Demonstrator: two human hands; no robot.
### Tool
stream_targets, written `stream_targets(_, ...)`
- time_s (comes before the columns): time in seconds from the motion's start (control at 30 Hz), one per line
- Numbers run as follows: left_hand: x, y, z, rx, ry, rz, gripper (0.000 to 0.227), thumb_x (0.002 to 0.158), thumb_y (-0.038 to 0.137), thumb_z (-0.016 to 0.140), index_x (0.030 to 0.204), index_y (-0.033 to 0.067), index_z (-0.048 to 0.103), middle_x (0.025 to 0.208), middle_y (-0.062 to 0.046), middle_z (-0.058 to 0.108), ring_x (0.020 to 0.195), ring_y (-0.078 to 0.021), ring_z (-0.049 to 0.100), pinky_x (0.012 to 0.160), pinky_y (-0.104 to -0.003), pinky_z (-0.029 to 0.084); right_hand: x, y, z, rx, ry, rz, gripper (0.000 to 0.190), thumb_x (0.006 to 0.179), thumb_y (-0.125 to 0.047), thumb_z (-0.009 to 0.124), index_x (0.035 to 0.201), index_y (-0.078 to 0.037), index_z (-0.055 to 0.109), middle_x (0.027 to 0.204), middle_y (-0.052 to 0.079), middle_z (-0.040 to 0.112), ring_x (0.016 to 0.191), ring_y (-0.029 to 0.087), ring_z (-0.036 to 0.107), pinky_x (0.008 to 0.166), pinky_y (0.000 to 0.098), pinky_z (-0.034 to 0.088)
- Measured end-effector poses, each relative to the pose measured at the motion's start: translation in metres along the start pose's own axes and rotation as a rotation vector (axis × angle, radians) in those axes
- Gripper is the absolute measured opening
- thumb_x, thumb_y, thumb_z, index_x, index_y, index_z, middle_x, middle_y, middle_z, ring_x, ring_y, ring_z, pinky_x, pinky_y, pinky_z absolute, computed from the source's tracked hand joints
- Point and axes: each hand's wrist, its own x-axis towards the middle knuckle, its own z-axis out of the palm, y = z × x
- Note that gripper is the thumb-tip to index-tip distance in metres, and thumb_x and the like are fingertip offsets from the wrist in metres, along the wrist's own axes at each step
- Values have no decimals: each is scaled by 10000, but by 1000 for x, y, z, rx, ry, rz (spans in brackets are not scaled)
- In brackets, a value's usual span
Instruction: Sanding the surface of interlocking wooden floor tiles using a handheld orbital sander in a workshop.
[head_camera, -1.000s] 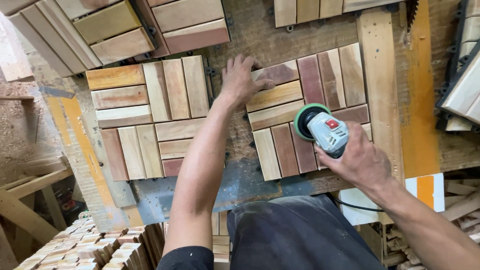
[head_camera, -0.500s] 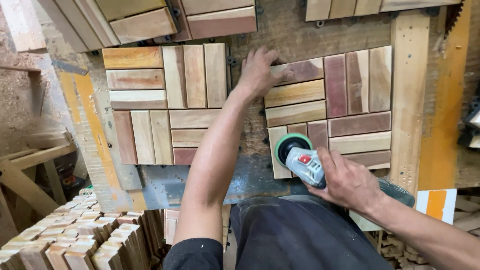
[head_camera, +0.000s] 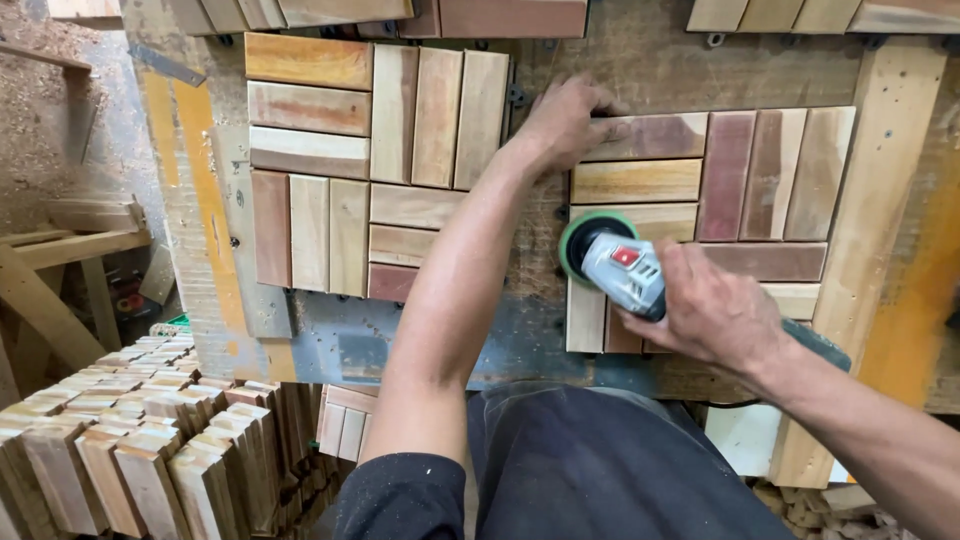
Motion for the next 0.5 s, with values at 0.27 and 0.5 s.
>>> stream_targets(0.27, 6, -8, 5, 2, 56, 62, 265, 882, 418, 739, 1077, 253, 811, 1228, -95, 684, 1307, -395, 454, 1065, -513, 355, -18, -9, 5, 5, 47, -13, 888, 800, -746, 684, 1282, -31, 472, 950, 121, 609, 559, 223, 638, 338, 321, 543)
stream_targets(0.5, -16, 22, -9, -58, -14, -74, 244, 934, 366, 699, 1119, 247, 802, 1542, -206, 447, 1457, -413, 313, 1172, -556, 258, -84, -24, 38, 29, 54, -91, 958, 847, -741, 632, 1370, 36, 433, 923, 137, 600, 701, 242, 684, 503, 354, 612)
